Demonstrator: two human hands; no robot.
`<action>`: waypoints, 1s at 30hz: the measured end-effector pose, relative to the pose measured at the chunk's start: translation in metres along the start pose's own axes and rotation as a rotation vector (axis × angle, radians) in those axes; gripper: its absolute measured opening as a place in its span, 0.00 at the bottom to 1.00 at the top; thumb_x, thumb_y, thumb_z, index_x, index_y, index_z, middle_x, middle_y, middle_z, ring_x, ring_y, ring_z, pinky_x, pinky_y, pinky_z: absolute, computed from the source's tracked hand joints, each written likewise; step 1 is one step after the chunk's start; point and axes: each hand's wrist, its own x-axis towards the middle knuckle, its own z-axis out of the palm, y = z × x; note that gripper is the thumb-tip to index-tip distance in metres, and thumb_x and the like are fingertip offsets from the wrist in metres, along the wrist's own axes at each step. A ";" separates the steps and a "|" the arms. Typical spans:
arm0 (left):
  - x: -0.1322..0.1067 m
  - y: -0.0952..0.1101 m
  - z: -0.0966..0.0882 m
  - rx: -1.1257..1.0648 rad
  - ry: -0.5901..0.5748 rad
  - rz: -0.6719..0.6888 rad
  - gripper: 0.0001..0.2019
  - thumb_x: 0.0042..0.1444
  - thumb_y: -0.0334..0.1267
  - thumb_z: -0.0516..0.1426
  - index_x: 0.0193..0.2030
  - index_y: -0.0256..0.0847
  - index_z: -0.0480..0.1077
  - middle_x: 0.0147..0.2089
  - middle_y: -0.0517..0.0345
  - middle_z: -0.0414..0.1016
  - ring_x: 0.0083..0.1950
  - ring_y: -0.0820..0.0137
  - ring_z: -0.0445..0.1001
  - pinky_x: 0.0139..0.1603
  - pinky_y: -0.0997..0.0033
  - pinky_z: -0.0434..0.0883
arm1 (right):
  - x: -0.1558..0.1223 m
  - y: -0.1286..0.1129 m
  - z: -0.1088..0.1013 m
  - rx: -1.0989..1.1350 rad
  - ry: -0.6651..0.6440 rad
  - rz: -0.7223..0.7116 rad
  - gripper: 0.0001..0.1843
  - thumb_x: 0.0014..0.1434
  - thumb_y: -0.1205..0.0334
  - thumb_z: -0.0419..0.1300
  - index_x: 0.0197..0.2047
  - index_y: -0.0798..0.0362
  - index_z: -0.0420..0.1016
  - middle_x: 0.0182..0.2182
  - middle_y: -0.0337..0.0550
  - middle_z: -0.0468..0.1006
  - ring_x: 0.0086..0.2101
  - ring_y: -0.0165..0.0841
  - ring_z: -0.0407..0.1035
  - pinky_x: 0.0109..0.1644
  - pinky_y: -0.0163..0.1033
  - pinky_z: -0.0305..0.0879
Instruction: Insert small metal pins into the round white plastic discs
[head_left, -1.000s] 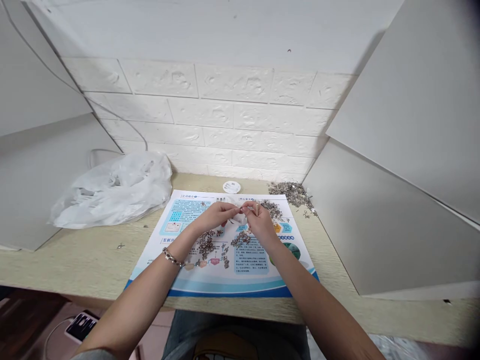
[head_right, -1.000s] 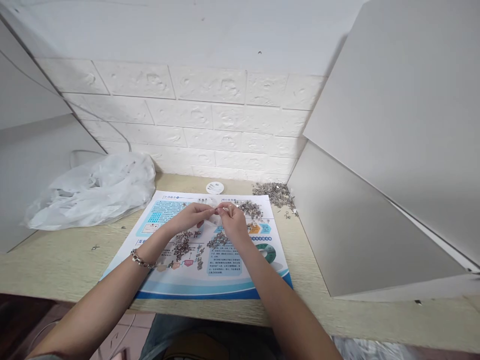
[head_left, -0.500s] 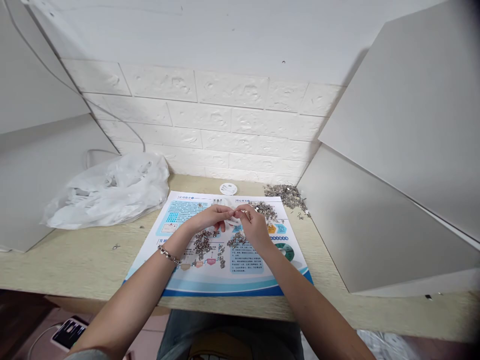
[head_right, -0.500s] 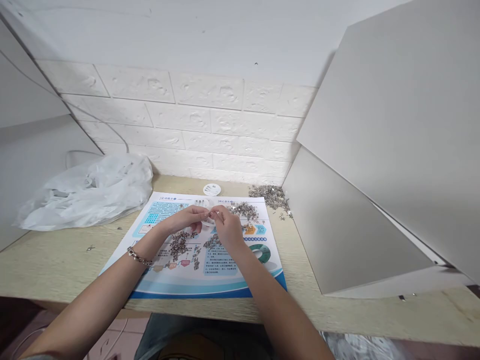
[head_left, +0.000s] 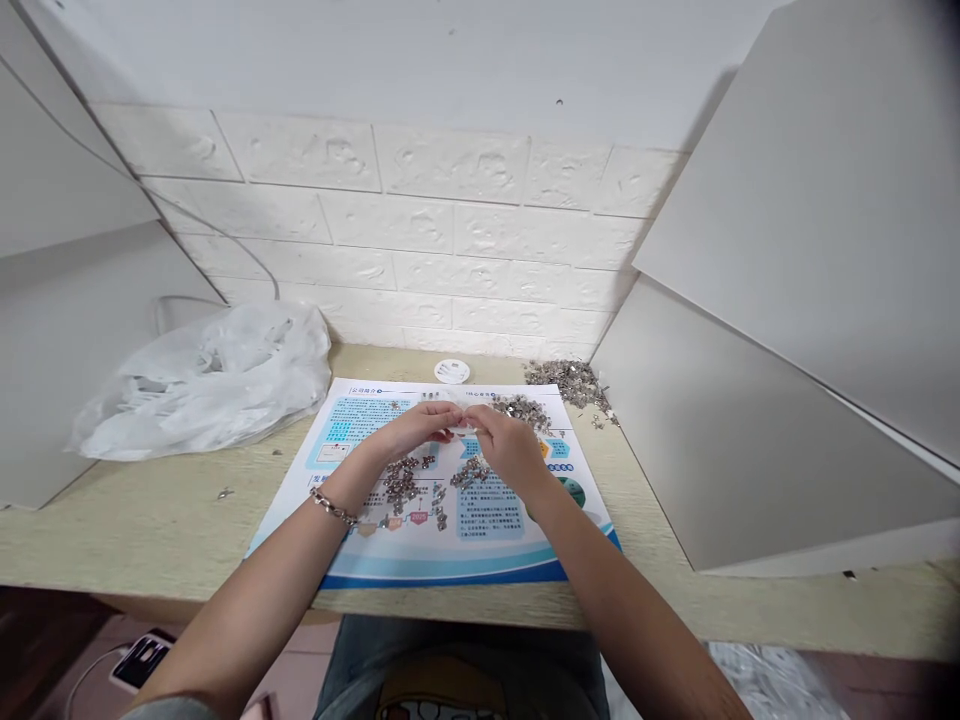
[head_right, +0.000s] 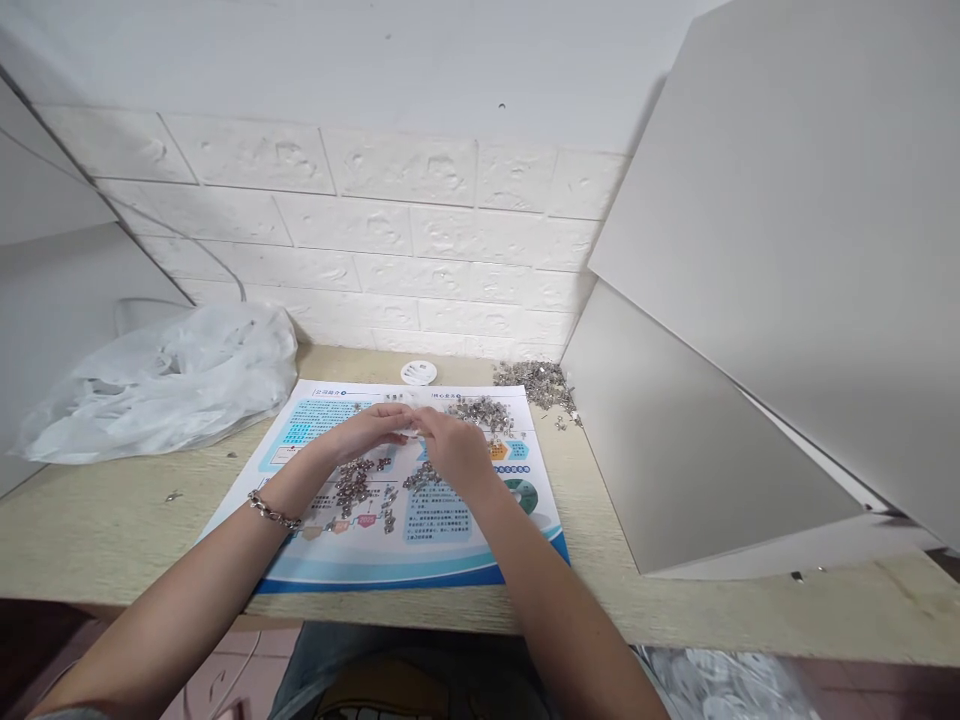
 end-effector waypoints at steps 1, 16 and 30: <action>0.000 0.001 0.001 -0.012 0.030 0.007 0.12 0.52 0.45 0.55 0.34 0.38 0.70 0.38 0.55 0.70 0.39 0.71 0.66 0.41 0.70 0.63 | 0.000 0.001 0.000 0.030 0.008 0.017 0.13 0.59 0.63 0.46 0.40 0.50 0.69 0.25 0.39 0.73 0.24 0.28 0.64 0.26 0.31 0.51; 0.005 0.003 0.006 0.210 0.191 0.146 0.12 0.51 0.45 0.54 0.30 0.37 0.70 0.30 0.59 0.68 0.34 0.72 0.64 0.37 0.69 0.61 | 0.005 -0.001 0.007 0.393 0.072 0.357 0.14 0.51 0.52 0.55 0.31 0.55 0.72 0.13 0.32 0.51 0.16 0.24 0.47 0.20 0.31 0.45; 0.000 -0.005 0.011 0.331 -0.074 0.059 0.10 0.54 0.45 0.52 0.37 0.41 0.63 0.33 0.60 0.65 0.33 0.71 0.71 0.34 0.70 0.65 | 0.004 0.004 0.002 0.189 0.096 0.318 0.14 0.58 0.56 0.46 0.37 0.53 0.69 0.20 0.38 0.66 0.21 0.28 0.57 0.25 0.32 0.49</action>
